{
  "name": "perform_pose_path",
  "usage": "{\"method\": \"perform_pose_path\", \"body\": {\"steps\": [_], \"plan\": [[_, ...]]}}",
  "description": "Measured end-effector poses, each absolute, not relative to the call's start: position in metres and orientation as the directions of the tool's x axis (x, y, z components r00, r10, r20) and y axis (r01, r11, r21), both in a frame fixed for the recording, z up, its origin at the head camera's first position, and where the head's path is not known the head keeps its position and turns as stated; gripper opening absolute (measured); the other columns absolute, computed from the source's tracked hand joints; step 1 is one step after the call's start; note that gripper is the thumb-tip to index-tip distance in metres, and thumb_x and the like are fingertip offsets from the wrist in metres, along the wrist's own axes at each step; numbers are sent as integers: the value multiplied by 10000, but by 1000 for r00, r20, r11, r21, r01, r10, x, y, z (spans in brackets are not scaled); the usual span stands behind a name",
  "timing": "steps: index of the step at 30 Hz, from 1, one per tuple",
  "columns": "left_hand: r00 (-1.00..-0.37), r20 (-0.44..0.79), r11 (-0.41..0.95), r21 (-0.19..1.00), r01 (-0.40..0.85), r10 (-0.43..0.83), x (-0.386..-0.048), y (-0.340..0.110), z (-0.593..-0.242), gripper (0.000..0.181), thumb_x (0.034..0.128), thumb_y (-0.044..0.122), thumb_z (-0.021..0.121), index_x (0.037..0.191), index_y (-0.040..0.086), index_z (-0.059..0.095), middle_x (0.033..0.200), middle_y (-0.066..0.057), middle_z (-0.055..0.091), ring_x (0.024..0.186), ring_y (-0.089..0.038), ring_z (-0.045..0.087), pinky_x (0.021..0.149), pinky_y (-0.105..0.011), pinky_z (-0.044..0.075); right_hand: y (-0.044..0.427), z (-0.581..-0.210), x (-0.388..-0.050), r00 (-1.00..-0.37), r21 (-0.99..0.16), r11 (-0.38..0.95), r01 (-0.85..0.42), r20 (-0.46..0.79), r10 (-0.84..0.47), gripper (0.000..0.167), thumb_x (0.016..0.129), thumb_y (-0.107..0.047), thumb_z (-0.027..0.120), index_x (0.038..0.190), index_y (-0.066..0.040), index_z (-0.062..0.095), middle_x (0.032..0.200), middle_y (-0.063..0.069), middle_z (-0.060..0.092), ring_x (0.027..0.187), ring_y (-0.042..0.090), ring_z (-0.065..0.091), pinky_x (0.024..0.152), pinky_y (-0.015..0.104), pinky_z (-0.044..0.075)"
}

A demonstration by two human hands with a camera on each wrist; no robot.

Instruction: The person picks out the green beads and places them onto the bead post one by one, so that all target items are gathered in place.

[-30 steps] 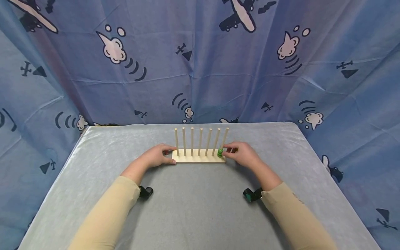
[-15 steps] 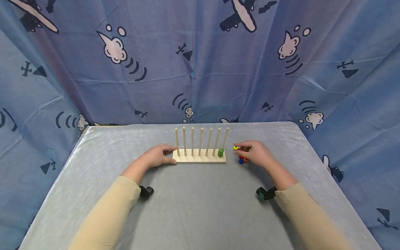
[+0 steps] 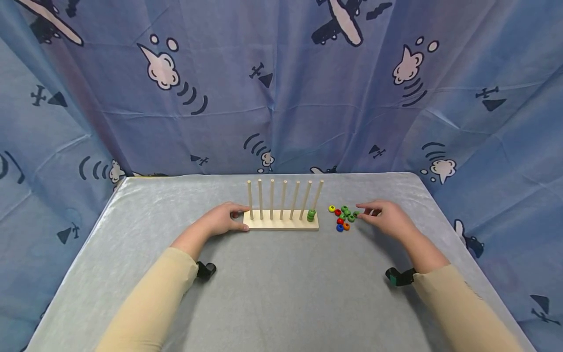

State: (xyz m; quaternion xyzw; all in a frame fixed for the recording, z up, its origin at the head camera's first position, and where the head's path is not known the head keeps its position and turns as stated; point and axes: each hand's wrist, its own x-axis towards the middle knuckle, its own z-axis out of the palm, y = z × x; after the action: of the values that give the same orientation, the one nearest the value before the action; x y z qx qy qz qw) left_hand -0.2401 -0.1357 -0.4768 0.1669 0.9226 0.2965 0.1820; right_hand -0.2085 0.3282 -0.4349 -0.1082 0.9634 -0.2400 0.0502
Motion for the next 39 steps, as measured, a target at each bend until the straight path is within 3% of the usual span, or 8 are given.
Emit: {"method": "perform_pose_path", "body": {"steps": [15, 28, 39], "plan": [[-875, -246, 770, 608, 196, 416, -240, -135, -477, 690, 814, 434, 810, 1414, 185, 579, 1079, -52, 560, 981, -212, 494, 853, -394, 398, 341, -460, -220, -965, -443, 877, -186, -85, -247, 368, 915, -189, 728, 1261, -70, 693, 1024, 89, 665, 873, 233, 577, 769, 421, 483], [-877, -245, 769, 610, 192, 413, -240, -136, -476, 681, 818, 422, 810, 1414, 188, 580, 1072, -54, 554, 971, -213, 489, 840, -393, 394, 335, -462, -230, -955, -379, 902, -205, -123, -269, 374, 923, -184, 711, 1286, -100, 683, 1015, 79, 657, 793, 194, 521, 696, 367, 430], [-877, -250, 772, 607, 188, 410, -240, -135, -475, 676, 818, 420, 810, 1412, 192, 582, 1064, -54, 550, 966, -214, 487, 831, -389, 392, 332, -463, -235, -956, -343, 918, -201, -135, -260, 338, 922, -169, 704, 1248, -80, 704, 1011, 85, 677, 852, 215, 584, 797, 475, 481]]}}
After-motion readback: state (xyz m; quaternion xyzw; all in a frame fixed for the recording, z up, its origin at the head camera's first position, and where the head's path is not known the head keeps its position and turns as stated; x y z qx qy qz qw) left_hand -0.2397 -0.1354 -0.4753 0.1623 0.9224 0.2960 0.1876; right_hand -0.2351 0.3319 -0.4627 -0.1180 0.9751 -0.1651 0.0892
